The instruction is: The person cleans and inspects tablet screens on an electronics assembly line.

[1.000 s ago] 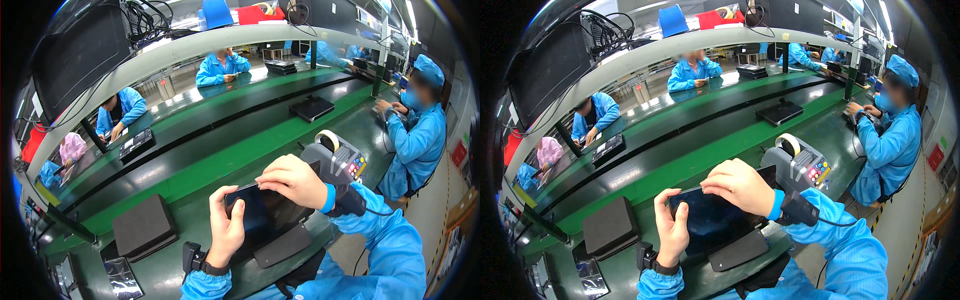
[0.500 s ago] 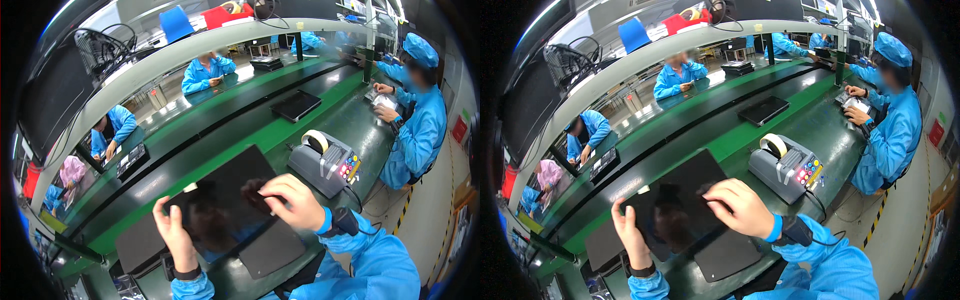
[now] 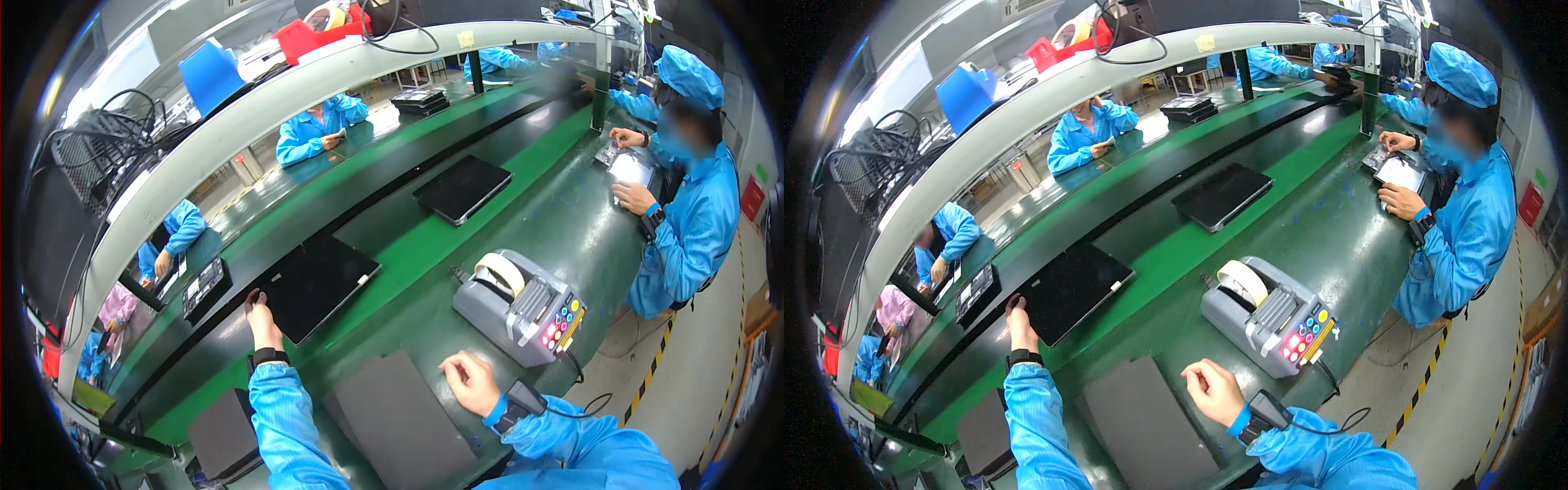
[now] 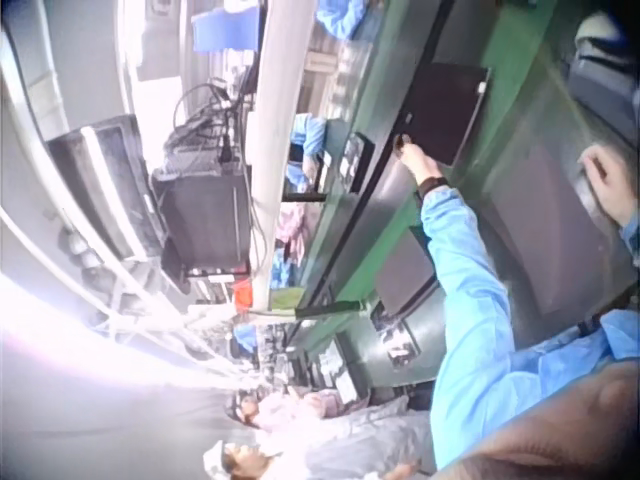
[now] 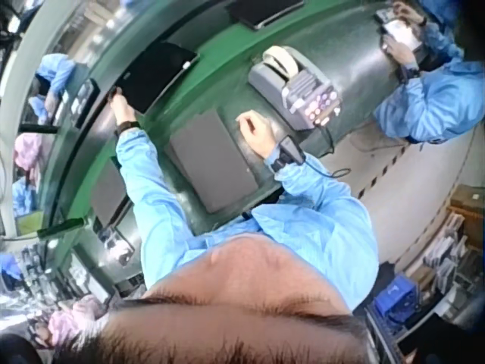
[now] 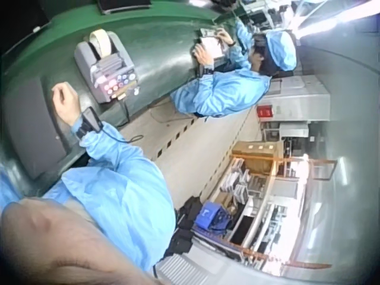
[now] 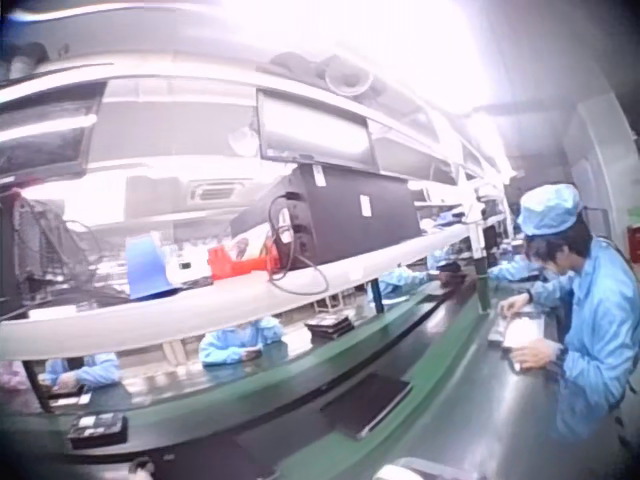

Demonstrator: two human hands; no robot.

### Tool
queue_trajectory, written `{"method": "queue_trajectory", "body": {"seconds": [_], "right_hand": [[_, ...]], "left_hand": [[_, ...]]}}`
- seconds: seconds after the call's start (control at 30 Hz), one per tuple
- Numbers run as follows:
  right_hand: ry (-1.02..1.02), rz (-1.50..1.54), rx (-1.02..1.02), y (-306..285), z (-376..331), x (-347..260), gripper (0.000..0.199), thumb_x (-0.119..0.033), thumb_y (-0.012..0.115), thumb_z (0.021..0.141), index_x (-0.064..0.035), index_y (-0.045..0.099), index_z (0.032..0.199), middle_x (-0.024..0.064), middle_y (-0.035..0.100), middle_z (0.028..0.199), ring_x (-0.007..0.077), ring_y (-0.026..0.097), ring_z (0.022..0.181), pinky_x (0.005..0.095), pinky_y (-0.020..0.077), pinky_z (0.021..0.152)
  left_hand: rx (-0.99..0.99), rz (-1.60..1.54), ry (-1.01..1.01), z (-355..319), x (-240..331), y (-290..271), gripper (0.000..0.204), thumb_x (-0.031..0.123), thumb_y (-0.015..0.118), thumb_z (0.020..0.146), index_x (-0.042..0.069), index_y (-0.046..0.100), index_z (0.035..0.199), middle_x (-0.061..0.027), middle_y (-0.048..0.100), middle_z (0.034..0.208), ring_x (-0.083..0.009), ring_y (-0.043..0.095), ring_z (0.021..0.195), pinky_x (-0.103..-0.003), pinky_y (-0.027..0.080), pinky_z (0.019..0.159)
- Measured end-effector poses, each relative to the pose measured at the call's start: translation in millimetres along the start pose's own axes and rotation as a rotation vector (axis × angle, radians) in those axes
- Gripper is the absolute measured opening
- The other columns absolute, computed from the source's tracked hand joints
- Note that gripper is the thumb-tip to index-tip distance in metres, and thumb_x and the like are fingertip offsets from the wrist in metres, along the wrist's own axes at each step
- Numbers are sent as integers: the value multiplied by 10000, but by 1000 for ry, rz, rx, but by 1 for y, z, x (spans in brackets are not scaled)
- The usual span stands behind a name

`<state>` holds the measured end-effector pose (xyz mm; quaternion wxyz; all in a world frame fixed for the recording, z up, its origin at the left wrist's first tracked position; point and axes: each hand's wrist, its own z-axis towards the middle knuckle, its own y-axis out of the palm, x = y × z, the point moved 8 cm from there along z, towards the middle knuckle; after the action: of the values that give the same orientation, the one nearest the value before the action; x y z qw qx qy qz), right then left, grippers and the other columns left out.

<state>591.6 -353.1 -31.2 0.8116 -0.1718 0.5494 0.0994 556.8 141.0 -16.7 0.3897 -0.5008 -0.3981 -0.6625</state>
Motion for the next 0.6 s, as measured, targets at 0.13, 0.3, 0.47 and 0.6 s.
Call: {"method": "queue_trajectory", "body": {"seconds": [0.13, 0.3, 0.47, 0.6], "right_hand": [[55, -14, -19, 1, -1, 9, 49, -49, 579, 871, -21, 617, 884, 32, 577, 750, 76, 517, 555, 234, 427, 522], [49, -70, -69, 7, 4, 6, 52, -80, 576, 869, -40, 609, 871, 75, 603, 765, 182, 598, 602, 296, 478, 564], [106, -79, -114, 14, 5, 10, 68, -94, 570, 863, -36, 605, 864, 77, 604, 764, 171, 567, 589, 298, 458, 559], [115, -89, -84, -2, 3, 27, 113, -132, 571, 895, -32, 624, 896, 85, 630, 797, 161, 572, 597, 299, 457, 560]], "left_hand": [[-43, 115, -242, 63, -83, -10, 212, 112, 603, 885, 57, 587, 1090, -81, 628, 968, -209, 596, 863, -345, 495, 787], [24, 560, 70, 125, -97, -56, 276, 164, 616, 849, -38, 598, 1035, -147, 633, 970, -224, 594, 887, -354, 484, 800], [161, 911, 260, 69, -47, -65, 380, 209, 547, 859, -70, 535, 1117, -250, 614, 1065, -316, 607, 975, -369, 470, 852], [-332, 514, 214, -107, 38, 25, 274, 162, 518, 913, -39, 556, 1095, -176, 633, 974, -216, 612, 879, -313, 479, 786]]}}
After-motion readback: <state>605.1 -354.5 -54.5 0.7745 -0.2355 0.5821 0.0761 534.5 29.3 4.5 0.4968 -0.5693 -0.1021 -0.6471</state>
